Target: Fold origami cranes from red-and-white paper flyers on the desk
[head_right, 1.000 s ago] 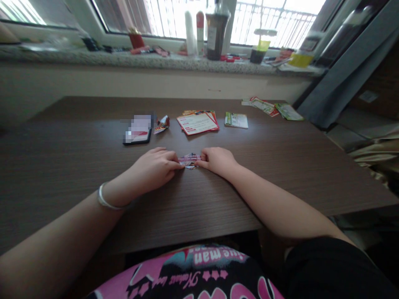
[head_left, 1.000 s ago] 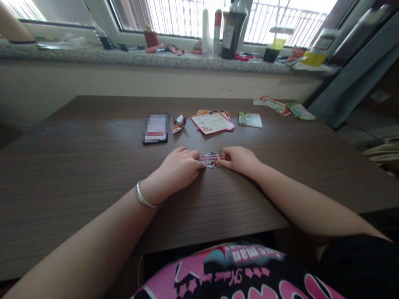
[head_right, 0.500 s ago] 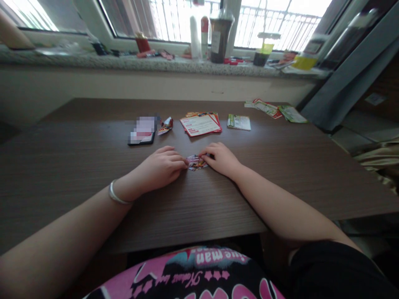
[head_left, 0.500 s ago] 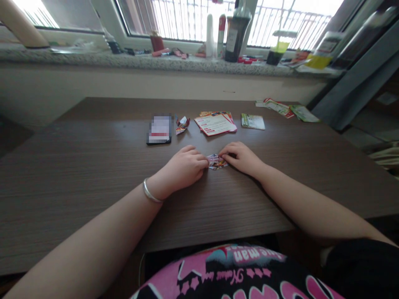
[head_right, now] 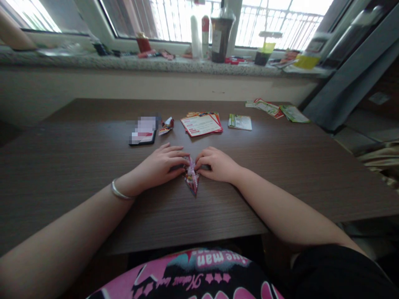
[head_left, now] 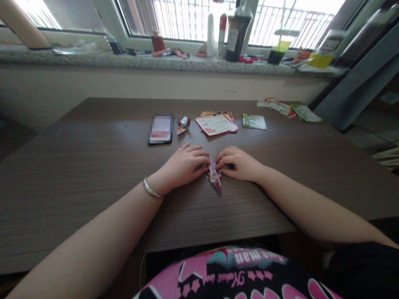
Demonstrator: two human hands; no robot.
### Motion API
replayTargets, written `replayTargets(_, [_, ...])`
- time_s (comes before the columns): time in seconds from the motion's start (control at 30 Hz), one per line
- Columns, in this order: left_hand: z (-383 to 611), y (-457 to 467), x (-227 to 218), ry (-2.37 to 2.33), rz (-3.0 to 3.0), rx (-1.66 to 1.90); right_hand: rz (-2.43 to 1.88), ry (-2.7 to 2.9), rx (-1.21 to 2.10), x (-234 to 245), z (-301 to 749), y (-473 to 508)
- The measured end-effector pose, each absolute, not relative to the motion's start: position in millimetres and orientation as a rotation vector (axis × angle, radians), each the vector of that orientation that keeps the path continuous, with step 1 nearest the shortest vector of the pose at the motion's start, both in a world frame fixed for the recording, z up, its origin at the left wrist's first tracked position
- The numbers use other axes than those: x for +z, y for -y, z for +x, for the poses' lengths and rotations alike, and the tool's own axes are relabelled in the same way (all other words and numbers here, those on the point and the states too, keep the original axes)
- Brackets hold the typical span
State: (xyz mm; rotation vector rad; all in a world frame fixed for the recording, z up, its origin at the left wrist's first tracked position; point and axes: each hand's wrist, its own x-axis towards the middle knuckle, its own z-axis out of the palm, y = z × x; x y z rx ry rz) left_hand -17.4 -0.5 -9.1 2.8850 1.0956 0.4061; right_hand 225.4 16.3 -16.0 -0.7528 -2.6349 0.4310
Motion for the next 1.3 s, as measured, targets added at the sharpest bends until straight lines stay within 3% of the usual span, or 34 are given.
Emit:
replayTargets(0.33, [-8.5, 6.5, -4.9, -1.372, 2.802, 0.478, -0.717, 2.802, 0.367, -8.1, 227.9, -12.7])
replayTargets(0.67, [-2.9, 10.2, -2.5, -1.251, 2.868, 0.482, -0.921, 2.808, -0.258, -9.9, 218.1, -3.4])
replayTargets(1.03, [-4.1, 11.1, -5.2, -1.155, 3.026, 0.495, -0.806, 2.756, -0.096, -15.3, 220.7, -7.0])
replayTargets(1.3, [-0.6, 12.2, -4.4, -1.162, 3.17, 0.427, -0.864, 2.763, -0.165, -15.0, 219.0, -5.0])
